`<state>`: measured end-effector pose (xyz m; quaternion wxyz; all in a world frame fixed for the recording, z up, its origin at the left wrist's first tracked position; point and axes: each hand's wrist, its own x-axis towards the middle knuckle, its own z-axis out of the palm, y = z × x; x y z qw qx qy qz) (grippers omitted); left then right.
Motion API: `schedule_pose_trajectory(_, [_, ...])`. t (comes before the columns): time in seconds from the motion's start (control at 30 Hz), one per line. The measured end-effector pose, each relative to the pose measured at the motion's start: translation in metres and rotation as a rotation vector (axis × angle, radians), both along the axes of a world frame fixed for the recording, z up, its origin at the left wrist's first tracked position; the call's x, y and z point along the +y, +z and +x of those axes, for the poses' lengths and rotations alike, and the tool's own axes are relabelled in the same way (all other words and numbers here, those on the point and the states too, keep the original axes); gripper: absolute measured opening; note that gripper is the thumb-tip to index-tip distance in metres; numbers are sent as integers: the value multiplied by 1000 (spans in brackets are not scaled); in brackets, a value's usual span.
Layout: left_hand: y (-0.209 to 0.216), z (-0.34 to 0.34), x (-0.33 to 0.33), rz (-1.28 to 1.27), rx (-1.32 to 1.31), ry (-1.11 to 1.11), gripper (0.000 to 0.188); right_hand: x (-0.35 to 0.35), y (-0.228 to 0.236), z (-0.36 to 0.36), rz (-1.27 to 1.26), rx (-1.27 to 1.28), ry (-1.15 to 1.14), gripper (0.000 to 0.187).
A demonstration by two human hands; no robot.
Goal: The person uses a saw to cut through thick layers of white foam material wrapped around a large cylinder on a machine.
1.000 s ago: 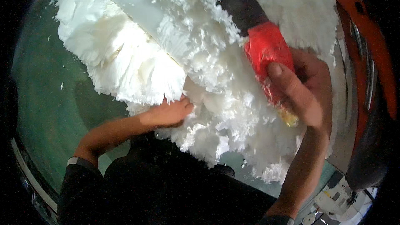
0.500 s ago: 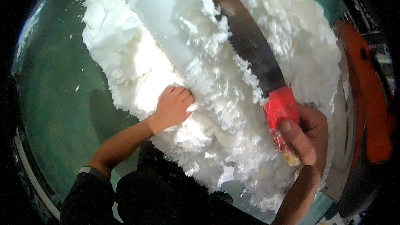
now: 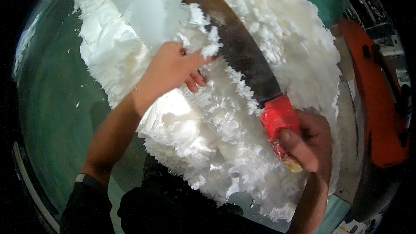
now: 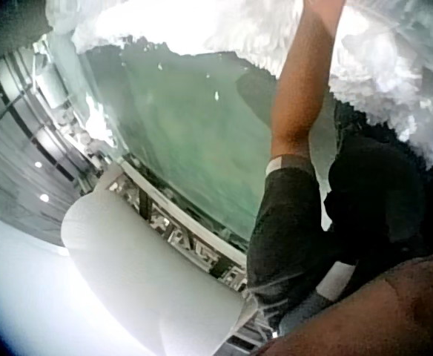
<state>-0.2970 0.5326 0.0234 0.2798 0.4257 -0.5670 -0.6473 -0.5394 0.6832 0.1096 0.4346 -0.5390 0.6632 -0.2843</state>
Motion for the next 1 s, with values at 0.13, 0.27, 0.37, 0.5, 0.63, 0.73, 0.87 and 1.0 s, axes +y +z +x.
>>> schedule_pose_trajectory(0.13, [5,-22,-8,6,-103,33,24,-2,-4,-11,-88,27,75,48])
schedule_pose_trajectory(0.27, [22,-77,-22,-167,29,-118,19,-5,-16,-39,-258,68,117,41])
schedule_pose_trajectory(0.37, [33,-140,-46,-53,208,-109,18,-15,-20,-49,-349,161,56,38])
schedule_pose_trajectory(0.5, [29,-193,-75,196,448,-75,19,-16,-29,-136,-449,345,-21,32])
schedule_pose_trajectory(0.63, [30,-211,-97,358,597,-156,26,-29,-46,-216,-432,157,-383,29])
schedule_pose_trajectory(0.73, [46,-215,-88,229,391,33,27,-34,-53,-226,-466,25,-485,29])
schedule_pose_trajectory(0.87, [28,-223,-102,217,485,-11,21,-33,-41,-202,-306,173,-445,36])
schedule_pose_trajectory(1.0, [23,-221,-91,231,658,-134,25,-18,-11,-151,-247,177,-251,35])
